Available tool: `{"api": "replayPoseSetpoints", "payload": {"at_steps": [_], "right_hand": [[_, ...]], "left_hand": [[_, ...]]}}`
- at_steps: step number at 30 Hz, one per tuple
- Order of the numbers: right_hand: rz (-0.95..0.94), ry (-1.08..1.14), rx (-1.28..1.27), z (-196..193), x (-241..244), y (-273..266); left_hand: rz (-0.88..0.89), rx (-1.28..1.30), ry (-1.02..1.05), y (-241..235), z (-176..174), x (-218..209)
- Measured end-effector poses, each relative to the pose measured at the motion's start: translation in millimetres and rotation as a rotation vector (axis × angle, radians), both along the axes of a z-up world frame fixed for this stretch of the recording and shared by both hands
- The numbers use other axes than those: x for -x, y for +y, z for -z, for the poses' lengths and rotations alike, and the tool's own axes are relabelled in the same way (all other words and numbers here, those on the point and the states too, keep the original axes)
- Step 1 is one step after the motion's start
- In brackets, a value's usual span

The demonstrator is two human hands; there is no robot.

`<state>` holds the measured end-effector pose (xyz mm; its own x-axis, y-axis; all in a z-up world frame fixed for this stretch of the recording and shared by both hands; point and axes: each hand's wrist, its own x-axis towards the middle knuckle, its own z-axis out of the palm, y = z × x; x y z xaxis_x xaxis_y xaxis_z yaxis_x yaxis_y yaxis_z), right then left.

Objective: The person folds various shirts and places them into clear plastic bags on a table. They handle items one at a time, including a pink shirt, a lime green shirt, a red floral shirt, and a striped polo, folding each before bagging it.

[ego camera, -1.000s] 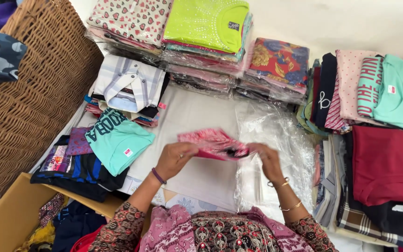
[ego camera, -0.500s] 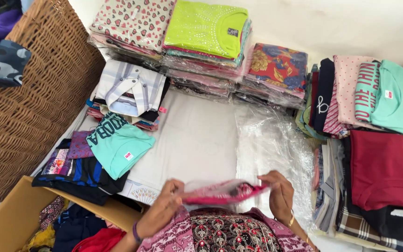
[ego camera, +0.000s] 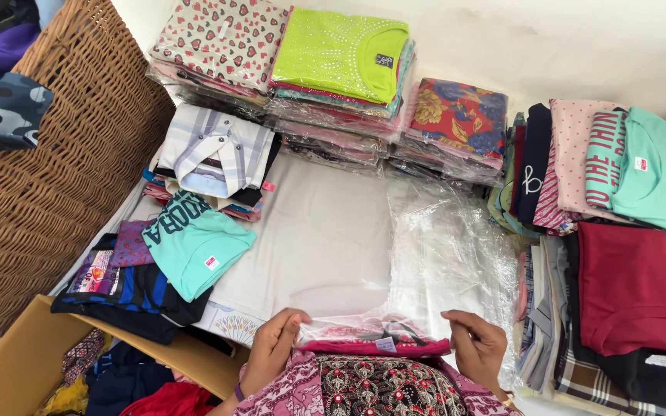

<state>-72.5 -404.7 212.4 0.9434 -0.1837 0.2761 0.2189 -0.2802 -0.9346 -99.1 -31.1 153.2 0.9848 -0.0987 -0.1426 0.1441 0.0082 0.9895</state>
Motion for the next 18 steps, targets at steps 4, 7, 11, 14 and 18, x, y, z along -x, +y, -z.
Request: {"api": "replayPoseSetpoints", "payload": {"at_steps": [4,7,11,14,18], "right_hand": [[-0.190,0.137,0.149,-25.9,-10.1,-13.2],[-0.434,0.782,0.441,-36.4,-15.4,-22.2],[-0.906,0.378,0.381,-59.5,-21.0,-26.3],[-0.941,0.055,0.473,-58.3,-29.4,-16.3],[-0.797,0.227,0.238,56.8,-65.5,-27.2]], "left_hand": [[-0.002,0.071,0.023,11.0,31.6,4.3],[0.098,0.226,0.117,23.8,46.9,4.8],[0.271,0.185,0.169,31.0,12.0,4.4],[0.310,0.040,0.001,33.6,-1.1,6.6],[0.207,-0.672,-0.706,29.1,-20.5,-0.4]]}}
